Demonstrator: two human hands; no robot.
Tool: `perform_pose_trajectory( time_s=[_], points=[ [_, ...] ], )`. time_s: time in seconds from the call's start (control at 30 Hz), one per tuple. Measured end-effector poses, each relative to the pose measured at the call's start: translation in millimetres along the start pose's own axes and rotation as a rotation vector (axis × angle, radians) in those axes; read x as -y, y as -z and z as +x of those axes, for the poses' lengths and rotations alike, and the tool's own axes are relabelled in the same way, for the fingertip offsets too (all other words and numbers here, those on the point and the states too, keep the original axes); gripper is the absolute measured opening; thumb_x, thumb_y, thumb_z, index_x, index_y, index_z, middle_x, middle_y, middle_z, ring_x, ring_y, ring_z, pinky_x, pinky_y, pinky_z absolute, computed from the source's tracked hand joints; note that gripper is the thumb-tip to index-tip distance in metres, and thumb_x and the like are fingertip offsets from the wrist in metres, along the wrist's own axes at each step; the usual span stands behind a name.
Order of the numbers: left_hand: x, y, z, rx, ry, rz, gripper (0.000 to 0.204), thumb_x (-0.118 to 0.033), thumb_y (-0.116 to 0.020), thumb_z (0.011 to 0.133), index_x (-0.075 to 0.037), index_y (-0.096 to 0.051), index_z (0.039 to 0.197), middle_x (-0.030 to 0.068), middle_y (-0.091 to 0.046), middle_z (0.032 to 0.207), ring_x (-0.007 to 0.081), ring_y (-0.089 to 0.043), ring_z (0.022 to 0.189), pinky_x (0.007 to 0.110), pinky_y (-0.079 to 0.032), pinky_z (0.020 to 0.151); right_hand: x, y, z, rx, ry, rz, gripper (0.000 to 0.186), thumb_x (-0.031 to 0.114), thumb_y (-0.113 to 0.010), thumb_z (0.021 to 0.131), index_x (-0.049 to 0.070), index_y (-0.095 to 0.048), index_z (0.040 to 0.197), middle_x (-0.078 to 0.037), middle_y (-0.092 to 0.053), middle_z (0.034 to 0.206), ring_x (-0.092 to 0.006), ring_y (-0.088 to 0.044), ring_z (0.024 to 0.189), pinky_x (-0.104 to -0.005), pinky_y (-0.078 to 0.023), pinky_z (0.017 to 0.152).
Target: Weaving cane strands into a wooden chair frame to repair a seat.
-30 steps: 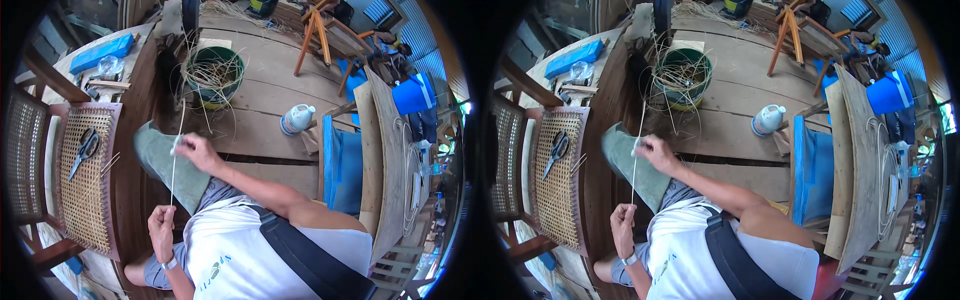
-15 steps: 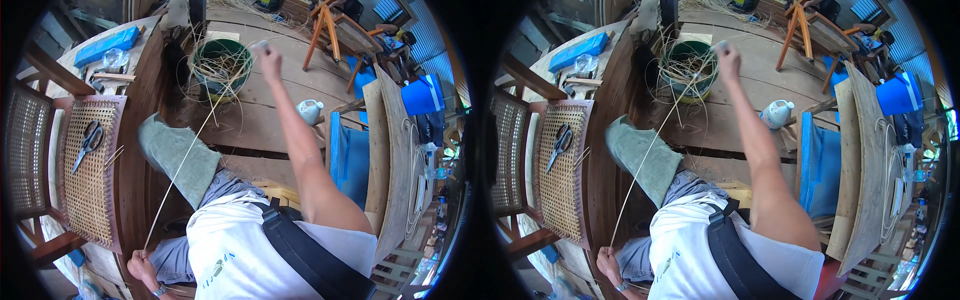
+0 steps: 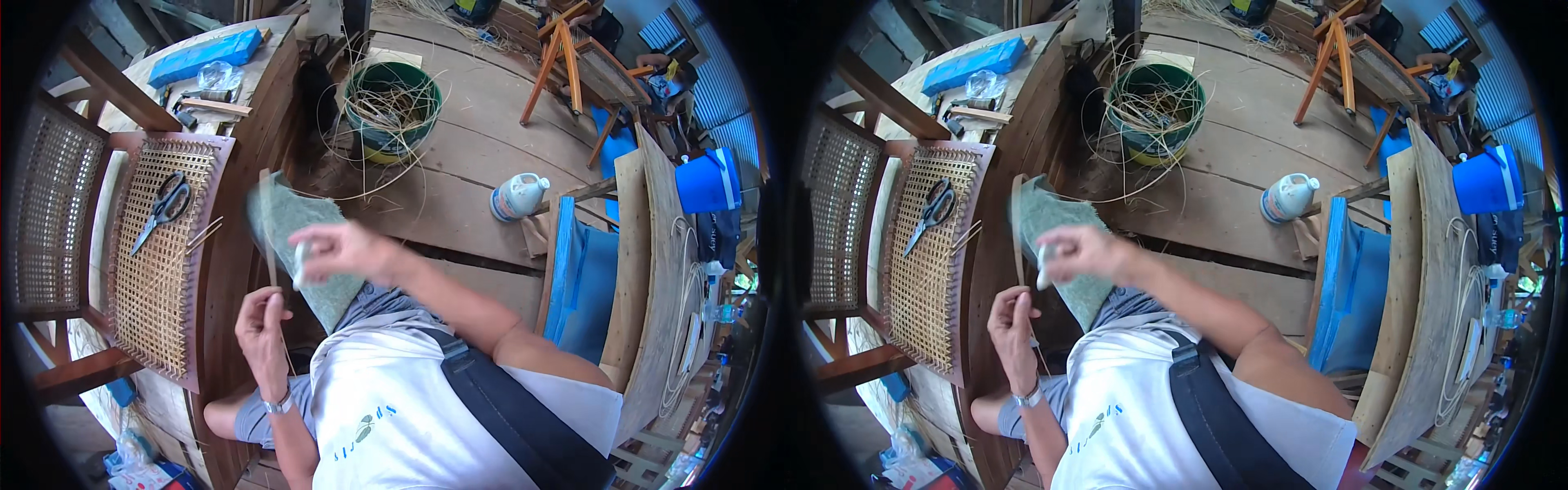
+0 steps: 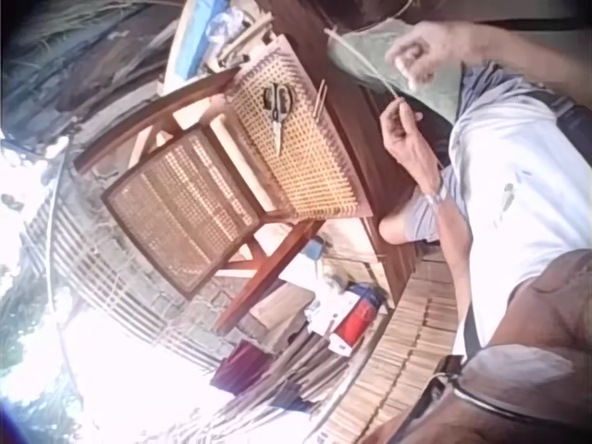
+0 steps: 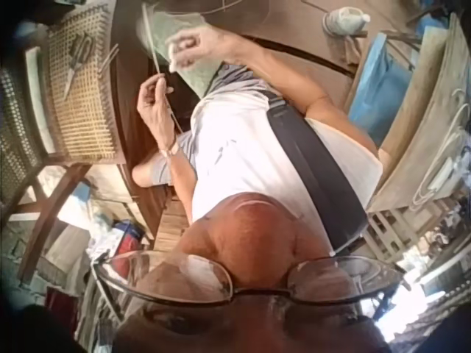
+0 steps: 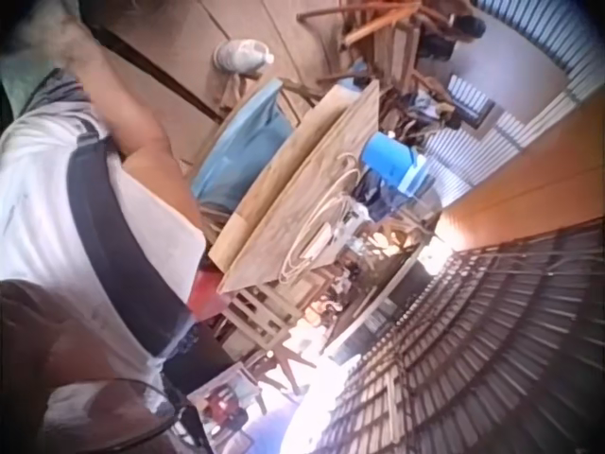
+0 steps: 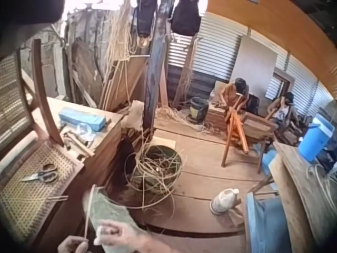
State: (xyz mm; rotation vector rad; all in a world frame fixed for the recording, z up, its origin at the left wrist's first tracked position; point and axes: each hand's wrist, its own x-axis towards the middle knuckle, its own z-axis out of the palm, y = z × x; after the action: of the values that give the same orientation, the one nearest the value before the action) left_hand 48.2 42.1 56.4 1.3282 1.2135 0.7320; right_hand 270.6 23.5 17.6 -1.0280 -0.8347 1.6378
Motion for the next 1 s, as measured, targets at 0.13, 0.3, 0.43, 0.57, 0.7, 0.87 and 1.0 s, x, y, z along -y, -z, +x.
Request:
perform_pose_trajectory(
  time_s=[0.13,0.3,0.43,0.57,0.7,0.87,1.0],
  points=[
    [22.5,-5.0,1.8,0.033,-0.036,0.103,0.013,-0.006,-0.064,0.098,0.003,-0.07,0.106,0.0016,-0.067,0.085,0.0066,-0.06,0.074,0.021,-0.048,0.068,-34.6,-28.7,0.1,0.081,-0.051,0.056,0.029,0.021,-0.075,0.094,0.0,-0.071,0.114,-0.004,-0.071,0.093,-0.0087,-0.064,0.084,-0.0259,-0.053,0.076],
    [30.8,3.5,-11.3,0.034,0.021,0.159,0.015,-0.011,-0.068,0.097,0.002,-0.073,0.103,0.0,-0.065,0.078,0.0057,-0.059,0.069,0.021,-0.045,0.061,-44.7,-25.0,8.0,-0.094,0.104,0.011,0.027,0.022,-0.075,0.093,-0.002,-0.073,0.105,0.0,-0.065,0.085,-0.0069,-0.057,0.077,-0.025,-0.047,0.07],
    [26.7,36.6,-39.0,0.015,0.086,0.26,0.016,-0.014,-0.069,0.096,0.001,-0.073,0.098,-0.0021,-0.062,0.077,0.0054,-0.054,0.066,0.021,-0.041,0.06,-40.9,6.2,22.3,-0.504,0.464,-0.617,0.026,0.021,-0.078,0.088,-0.001,-0.073,0.1,-0.004,-0.061,0.082,-0.0115,-0.056,0.074,-0.0286,-0.047,0.067],
    [30.8,105.6,-85.7,-0.028,0.13,0.296,0.013,-0.011,-0.07,0.093,0.002,-0.072,0.094,-0.0018,-0.061,0.075,0.005,-0.051,0.064,0.021,-0.039,0.057,-24.2,43.1,31.5,-0.814,0.622,-0.644,0.025,0.019,-0.081,0.085,0.0,-0.071,0.097,-0.007,-0.062,0.085,-0.0159,-0.057,0.072,-0.0327,-0.046,0.064],
    [30.7,179.3,-159.4,-0.139,0.183,0.471,0.02,-0.014,-0.066,0.097,0.004,-0.066,0.089,-0.0012,-0.055,0.072,0.0088,-0.048,0.065,0.026,-0.039,0.06,-8.8,60.4,34.4,-0.76,0.754,-0.898,0.026,0.022,-0.08,0.086,0.001,-0.07,0.096,-0.01,-0.06,0.083,-0.0207,-0.058,0.071,-0.0346,-0.048,0.065],
    [-0.9,204.7,-239.1,-0.414,0.344,0.458,0.013,-0.012,-0.068,0.096,0.0,-0.071,0.1,0.0044,-0.066,0.084,0.0131,-0.054,0.074,0.027,-0.045,0.068,-0.7,34.6,49.7,-0.779,0.703,-0.757,0.023,0.021,-0.079,0.087,0.002,-0.072,0.097,-0.008,-0.06,0.083,-0.0184,-0.059,0.072,-0.0333,-0.048,0.064],
    [65.0,280.6,-324.1,-0.429,0.523,0.619,0.02,-0.02,-0.072,0.094,-0.002,-0.072,0.102,0.0058,-0.065,0.085,0.0173,-0.053,0.072,0.032,-0.046,0.068,-18.4,-3.5,68.4,-0.618,0.758,-0.774,0.022,0.022,-0.08,0.086,0.003,-0.073,0.094,-0.006,-0.06,0.084,-0.0167,-0.056,0.069,-0.0314,-0.047,0.063]
  ],
)
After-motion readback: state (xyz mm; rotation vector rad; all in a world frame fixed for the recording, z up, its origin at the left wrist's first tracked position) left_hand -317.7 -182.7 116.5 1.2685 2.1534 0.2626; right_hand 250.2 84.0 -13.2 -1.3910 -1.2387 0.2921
